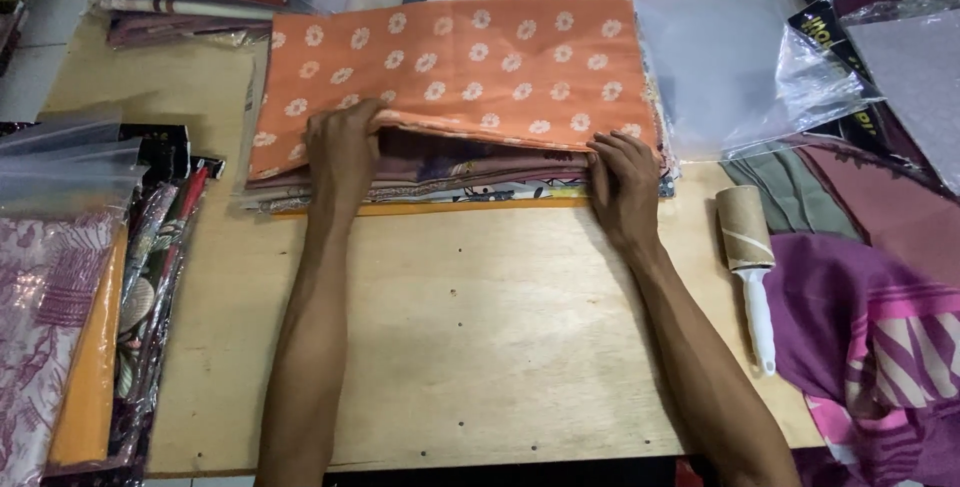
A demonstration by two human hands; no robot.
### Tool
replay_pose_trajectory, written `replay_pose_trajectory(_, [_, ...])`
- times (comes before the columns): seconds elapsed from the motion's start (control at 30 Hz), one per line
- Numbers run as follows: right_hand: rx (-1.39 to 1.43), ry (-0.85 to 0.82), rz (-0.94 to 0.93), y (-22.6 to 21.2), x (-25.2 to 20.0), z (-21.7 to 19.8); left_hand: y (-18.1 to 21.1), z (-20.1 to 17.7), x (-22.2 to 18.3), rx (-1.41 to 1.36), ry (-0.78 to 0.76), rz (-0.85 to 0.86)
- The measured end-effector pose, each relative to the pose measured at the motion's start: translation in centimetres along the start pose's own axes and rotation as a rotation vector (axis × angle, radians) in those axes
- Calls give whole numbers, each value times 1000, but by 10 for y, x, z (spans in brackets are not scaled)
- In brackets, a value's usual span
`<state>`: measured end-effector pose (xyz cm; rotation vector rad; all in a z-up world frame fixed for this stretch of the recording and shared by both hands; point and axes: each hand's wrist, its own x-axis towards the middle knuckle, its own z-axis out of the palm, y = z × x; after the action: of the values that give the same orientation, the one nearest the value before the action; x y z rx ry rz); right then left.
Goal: The person unfolds a piece of orange patterned fabric on a table and uses a lint roller to clean the surface thoroughly before preparing it for packing.
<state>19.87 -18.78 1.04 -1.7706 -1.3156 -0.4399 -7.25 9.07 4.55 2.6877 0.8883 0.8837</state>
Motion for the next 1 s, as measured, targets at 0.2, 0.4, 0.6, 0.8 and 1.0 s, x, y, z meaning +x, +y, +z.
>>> replay_pose_trajectory(0.2, [9, -7, -16, 2, 0, 0, 12, -27, 2, -72, 50, 11])
replay_pose_trajectory(0.4, [3, 1, -3, 2, 0, 1, -15, -37, 1, -54, -85, -93])
replay_pose_trajectory(0.6, [45, -3, 4, 2, 0, 1, -68, -51, -17, 118, -120, -225])
replay_pose_trajectory(0.8, [34, -11, -1, 0, 0, -1, -108, -58, -35, 61, 104, -291])
replay_pose_trajectory(1.0, [32, -17, 10, 0, 0, -1, -66, -68, -12, -161, 404, -152])
